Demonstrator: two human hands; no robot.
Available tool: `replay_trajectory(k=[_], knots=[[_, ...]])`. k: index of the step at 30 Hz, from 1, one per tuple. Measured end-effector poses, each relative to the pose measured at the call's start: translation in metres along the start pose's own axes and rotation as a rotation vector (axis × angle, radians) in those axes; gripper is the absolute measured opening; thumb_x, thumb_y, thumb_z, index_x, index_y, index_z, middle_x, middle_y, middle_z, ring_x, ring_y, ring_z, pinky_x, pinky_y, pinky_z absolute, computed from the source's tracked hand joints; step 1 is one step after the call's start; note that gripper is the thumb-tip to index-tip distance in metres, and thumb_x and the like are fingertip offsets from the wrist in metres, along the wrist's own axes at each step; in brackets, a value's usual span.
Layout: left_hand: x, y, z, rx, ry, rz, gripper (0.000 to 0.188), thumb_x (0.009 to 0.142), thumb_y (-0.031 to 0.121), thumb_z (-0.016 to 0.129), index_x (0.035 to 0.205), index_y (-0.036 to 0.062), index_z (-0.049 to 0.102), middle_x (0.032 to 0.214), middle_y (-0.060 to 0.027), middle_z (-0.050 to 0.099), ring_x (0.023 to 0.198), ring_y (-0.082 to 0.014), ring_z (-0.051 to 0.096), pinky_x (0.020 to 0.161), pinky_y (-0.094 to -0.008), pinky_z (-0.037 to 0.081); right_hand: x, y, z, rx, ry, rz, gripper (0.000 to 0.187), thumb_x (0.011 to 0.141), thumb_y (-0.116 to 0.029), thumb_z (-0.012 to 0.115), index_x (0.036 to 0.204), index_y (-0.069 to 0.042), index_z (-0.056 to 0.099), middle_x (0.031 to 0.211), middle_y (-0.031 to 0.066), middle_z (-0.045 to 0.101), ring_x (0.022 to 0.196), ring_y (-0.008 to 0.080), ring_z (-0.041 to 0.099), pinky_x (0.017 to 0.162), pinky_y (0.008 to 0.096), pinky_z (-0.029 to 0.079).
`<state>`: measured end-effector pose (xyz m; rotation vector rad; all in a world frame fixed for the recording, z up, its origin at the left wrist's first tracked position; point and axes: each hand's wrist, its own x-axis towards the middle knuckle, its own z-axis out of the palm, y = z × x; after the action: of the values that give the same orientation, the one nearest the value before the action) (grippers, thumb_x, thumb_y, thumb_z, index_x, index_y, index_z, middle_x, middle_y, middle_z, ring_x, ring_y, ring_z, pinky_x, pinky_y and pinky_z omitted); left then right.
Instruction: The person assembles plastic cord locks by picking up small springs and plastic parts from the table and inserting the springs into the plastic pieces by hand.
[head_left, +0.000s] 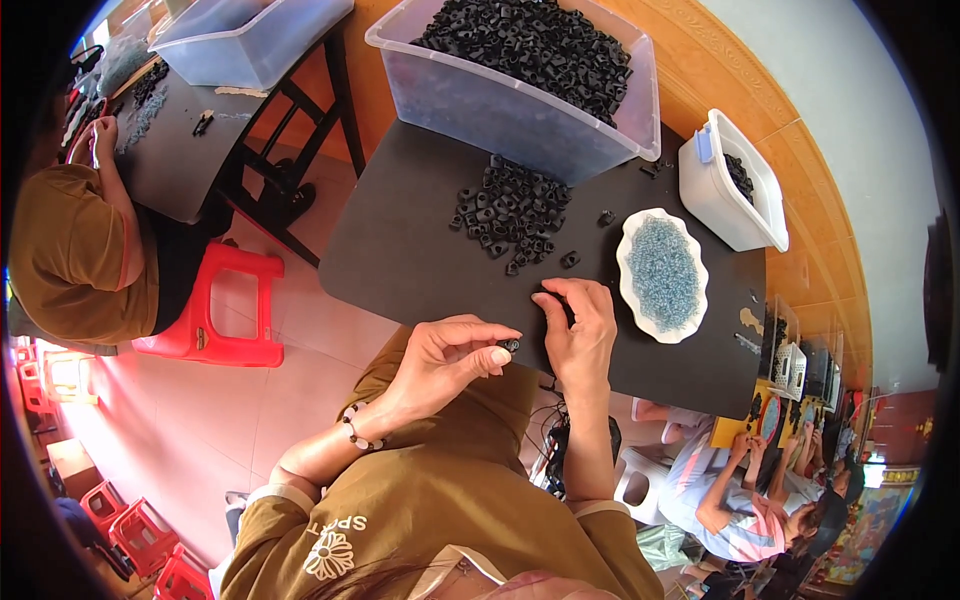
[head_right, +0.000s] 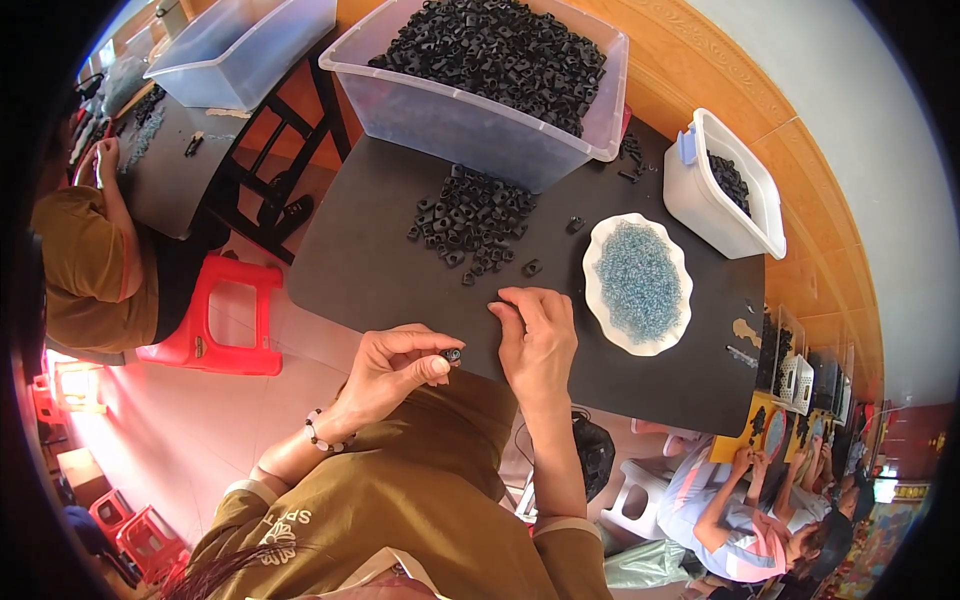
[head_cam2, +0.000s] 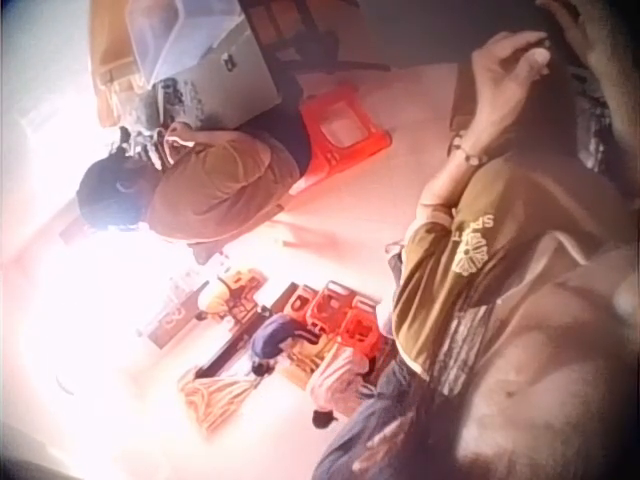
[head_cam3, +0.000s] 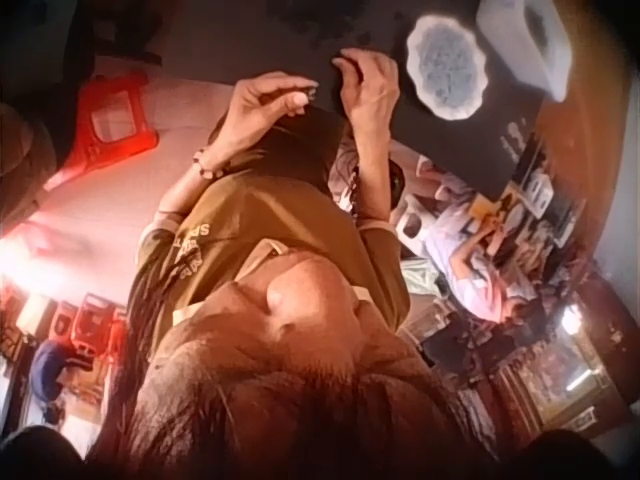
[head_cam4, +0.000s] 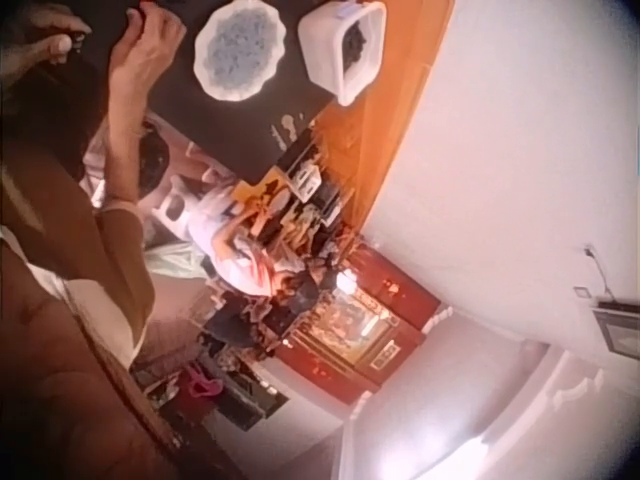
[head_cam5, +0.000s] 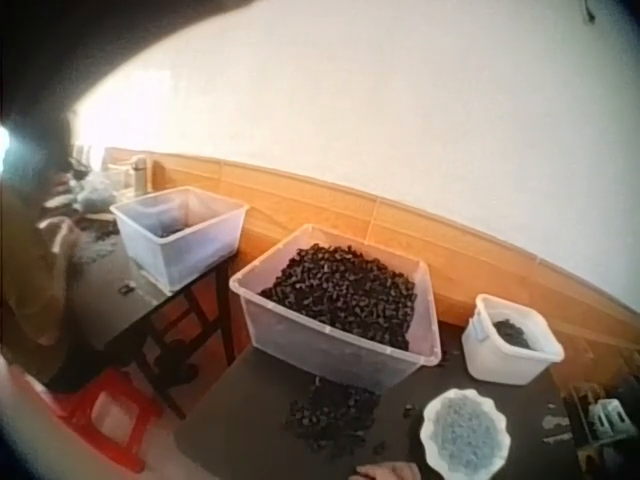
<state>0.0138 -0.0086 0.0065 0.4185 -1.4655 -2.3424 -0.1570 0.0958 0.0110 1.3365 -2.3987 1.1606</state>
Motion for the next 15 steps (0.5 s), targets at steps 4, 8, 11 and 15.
replay_trajectory(k=[4,8,11,15], knots=[[0.0,0.001,0.001,0.0,0.005,0.006,0.026,0.095,0.012,0.071,0.118,0.0007,0.071,0.093,-0.0041,0.064,0.08,-0.0085,0.063,0.075,-0.0237,0.054,-0.005,0.005,-0.003,0.084,-0.023,0.032,0.015,0.081,0.0,0.074,0.095,-0.005,0.073,0.09,0.0103,0.07,0.079,0.0258,0.065,0.071,0.034,0.051],[0.0,0.002,0.002,-0.016,-0.001,0.019,0.026,0.094,0.011,0.071,0.118,0.0009,0.071,0.095,-0.0039,0.064,0.081,-0.0083,0.063,0.076,-0.0236,0.054,-0.01,-0.006,-0.023,0.621,-0.182,0.339,0.015,0.091,0.001,0.069,0.104,0.004,0.072,0.096,0.0075,0.07,0.082,0.0113,0.063,0.074,0.0247,0.051],[0.0,0.001,0.004,-0.021,-0.007,0.021,0.027,0.093,0.009,0.072,0.119,0.0011,0.071,0.098,-0.0036,0.064,0.082,-0.0077,0.063,0.076,-0.0228,0.054,-0.014,-0.009,-0.037,0.908,-0.246,0.415,0.014,0.091,-0.002,0.072,0.104,0.003,0.073,0.091,0.0066,0.071,0.081,0.0095,0.063,0.072,0.0222,0.05],[0.001,0.0,0.01,0.021,-0.013,0.067,0.027,0.091,0.007,0.073,0.118,0.0019,0.072,0.1,-0.0031,0.065,0.084,-0.0067,0.062,0.075,-0.0217,0.052,-0.023,-0.012,-0.046,1.015,-0.279,0.505,0.02,0.09,-0.007,0.076,0.107,0.003,0.071,0.088,0.0048,0.071,0.079,0.0078,0.063,0.074,0.0191,0.05]])
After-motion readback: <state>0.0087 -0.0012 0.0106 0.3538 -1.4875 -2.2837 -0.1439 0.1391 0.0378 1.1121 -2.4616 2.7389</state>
